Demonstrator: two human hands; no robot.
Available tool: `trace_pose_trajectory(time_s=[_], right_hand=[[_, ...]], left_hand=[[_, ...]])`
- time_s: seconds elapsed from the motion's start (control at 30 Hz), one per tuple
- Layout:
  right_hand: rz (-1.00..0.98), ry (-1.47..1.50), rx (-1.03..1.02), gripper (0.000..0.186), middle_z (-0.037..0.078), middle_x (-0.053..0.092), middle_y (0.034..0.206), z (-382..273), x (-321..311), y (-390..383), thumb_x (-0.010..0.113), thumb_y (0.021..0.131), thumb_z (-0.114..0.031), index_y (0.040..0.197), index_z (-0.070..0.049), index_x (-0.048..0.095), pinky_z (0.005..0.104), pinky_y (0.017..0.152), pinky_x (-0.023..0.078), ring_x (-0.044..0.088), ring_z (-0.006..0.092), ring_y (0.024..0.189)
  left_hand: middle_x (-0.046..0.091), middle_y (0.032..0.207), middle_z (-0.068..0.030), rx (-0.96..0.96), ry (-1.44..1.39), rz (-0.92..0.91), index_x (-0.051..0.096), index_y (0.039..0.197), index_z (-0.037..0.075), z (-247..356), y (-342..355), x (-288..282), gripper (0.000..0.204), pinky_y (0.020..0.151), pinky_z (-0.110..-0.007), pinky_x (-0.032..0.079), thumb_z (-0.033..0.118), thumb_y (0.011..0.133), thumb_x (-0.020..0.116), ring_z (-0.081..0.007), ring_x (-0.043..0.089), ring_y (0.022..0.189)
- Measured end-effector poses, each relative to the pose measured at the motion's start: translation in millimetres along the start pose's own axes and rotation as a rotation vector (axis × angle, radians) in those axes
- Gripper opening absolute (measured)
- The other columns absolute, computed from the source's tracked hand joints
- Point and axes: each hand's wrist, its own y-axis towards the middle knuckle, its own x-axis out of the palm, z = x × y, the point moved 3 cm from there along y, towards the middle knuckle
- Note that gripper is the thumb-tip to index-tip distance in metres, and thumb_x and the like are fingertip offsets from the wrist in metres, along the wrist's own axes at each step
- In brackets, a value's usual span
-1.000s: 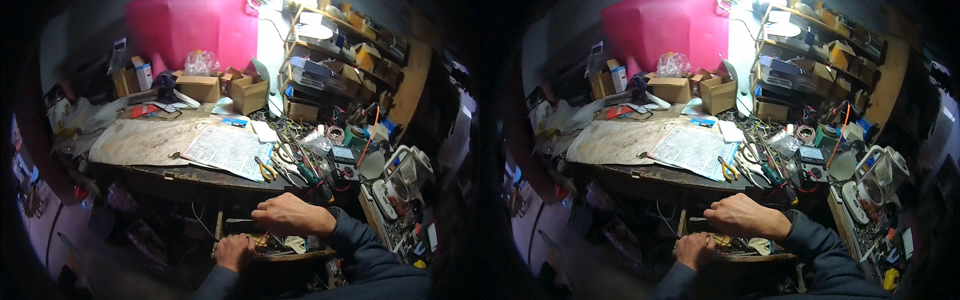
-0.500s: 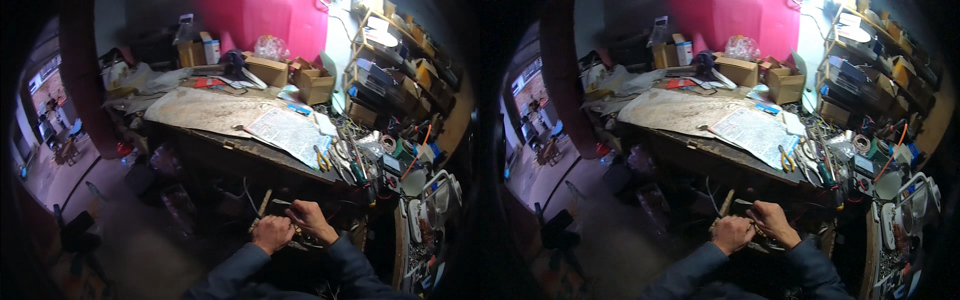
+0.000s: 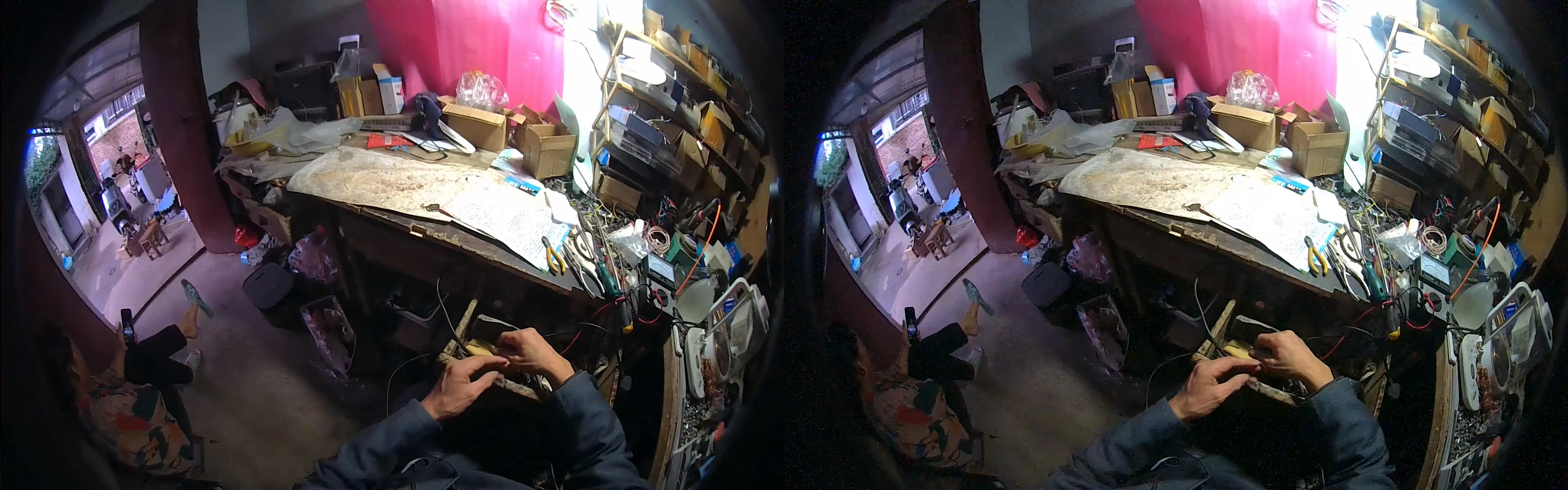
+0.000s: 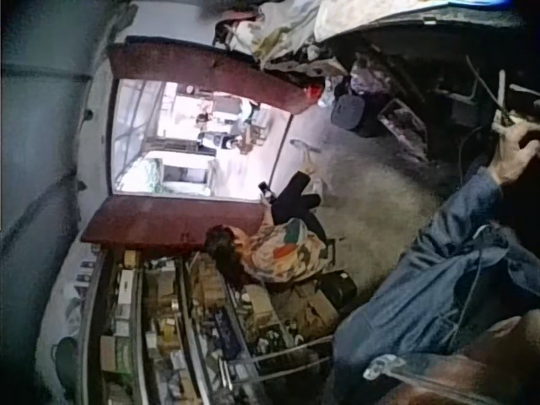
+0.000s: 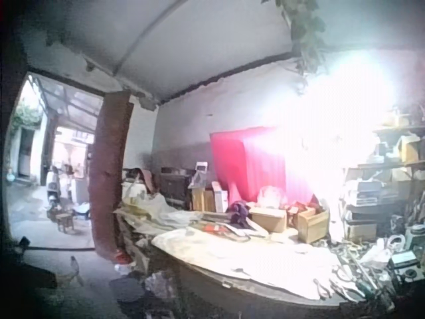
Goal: The person is working on a small electronic device, manipulating wires and components on a cluttered workbench. They use pliers to strip wire insulation and connect wires to a small black module, occasionally reaching for tools and parts from the surrounding area.
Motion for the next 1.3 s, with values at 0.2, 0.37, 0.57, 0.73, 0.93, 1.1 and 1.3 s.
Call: trace_pose_trajectory(time_s=[0.2, 0.37, 0.57, 0.73, 0.93, 1.1, 1.3], right_hand=[[-0.057, -0.022, 0.033, 0.031, 0.021, 0.065, 0.077, -14, 5, -5, 0.07, 0.093, -0.033, 0.092, -0.002, 0.068, 0.043, 0.061, 0.049, 0.063, 0.0377, 0.07], [-0.061, -0.032, -0.029, 0.031, 0.022, 0.066, 0.081, -15, 18, -6, 0.072, 0.092, -0.03, 0.098, -0.001, 0.066, 0.0454, 0.064, 0.05, 0.064, 0.0404, 0.073], [-0.014, 0.203, -0.037, 0.028, 0.023, 0.069, 0.092, -5, 28, -12, 0.072, 0.09, -0.013, 0.112, 0.001, 0.064, 0.0417, 0.072, 0.053, 0.068, 0.0383, 0.082], [-0.08, 0.092, 0.036, 0.022, 0.021, 0.068, 0.088, -4, 31, -5, 0.072, 0.09, -0.013, 0.105, 0.002, 0.065, 0.0397, 0.07, 0.052, 0.066, 0.0325, 0.076], [-0.002, 0.048, 0.105, 0.021, 0.02, 0.07, 0.084, -18, 26, -5, 0.076, 0.086, -0.015, 0.098, -0.002, 0.067, 0.0399, 0.069, 0.054, 0.068, 0.0307, 0.074], [0.064, -0.129, 0.184, 0.025, 0.02, 0.069, 0.082, -8, 27, -6, 0.076, 0.081, -0.016, 0.102, -0.005, 0.069, 0.041, 0.068, 0.054, 0.068, 0.0347, 0.074], [0.049, -0.136, 0.177, 0.027, 0.016, 0.066, 0.076, -12, 25, -4, 0.07, 0.082, -0.006, 0.107, 0.0, 0.068, 0.0334, 0.064, 0.05, 0.063, 0.0228, 0.066]], left_hand=[[0.072, 0.085, -0.0033, -0.276, -0.076, 0.151, 0.076, 0.106, 0.002, 9, -61, -43, 0.015, 0.053, -0.02, 0.047, 0.012, 0.097, 0.069, -0.0055, 0.059, 0.063], [0.042, 0.059, 0.0094, -0.176, -0.047, 0.6, 0.054, 0.061, 0.004, -18, -112, -85, 0.044, 0.051, -0.025, 0.027, 0.023, 0.098, 0.068, -0.0014, 0.035, 0.058], [0.052, 0.063, -0.0012, -0.409, 0.212, 0.81, 0.059, 0.076, 0.001, -138, -202, -135, 0.027, 0.055, -0.03, 0.037, 0.018, 0.093, 0.071, -0.0069, 0.044, 0.061], [0.066, 0.075, -0.0104, -0.856, 0.542, 0.741, 0.066, 0.085, 0.002, -199, -294, -131, 0.023, 0.068, -0.039, 0.05, 0.023, 0.088, 0.074, -0.0228, 0.063, 0.072], [0.072, 0.101, -0.0209, -0.947, 0.531, 0.622, 0.07, 0.101, 0.002, -258, -345, -96, 0.031, 0.085, -0.046, 0.053, 0.03, 0.09, 0.069, -0.0387, 0.068, 0.098], [0.071, 0.106, -0.0242, -0.813, 0.585, 0.421, 0.068, 0.11, 0.001, -234, -305, -81, 0.047, 0.088, -0.048, 0.052, 0.042, 0.089, 0.066, -0.0424, 0.067, 0.099], [0.062, 0.117, -0.0242, -0.814, 0.631, 0.272, 0.057, 0.121, 0.003, -221, -287, -52, 0.044, 0.09, -0.052, 0.05, 0.037, 0.094, 0.062, -0.0443, 0.06, 0.111]])
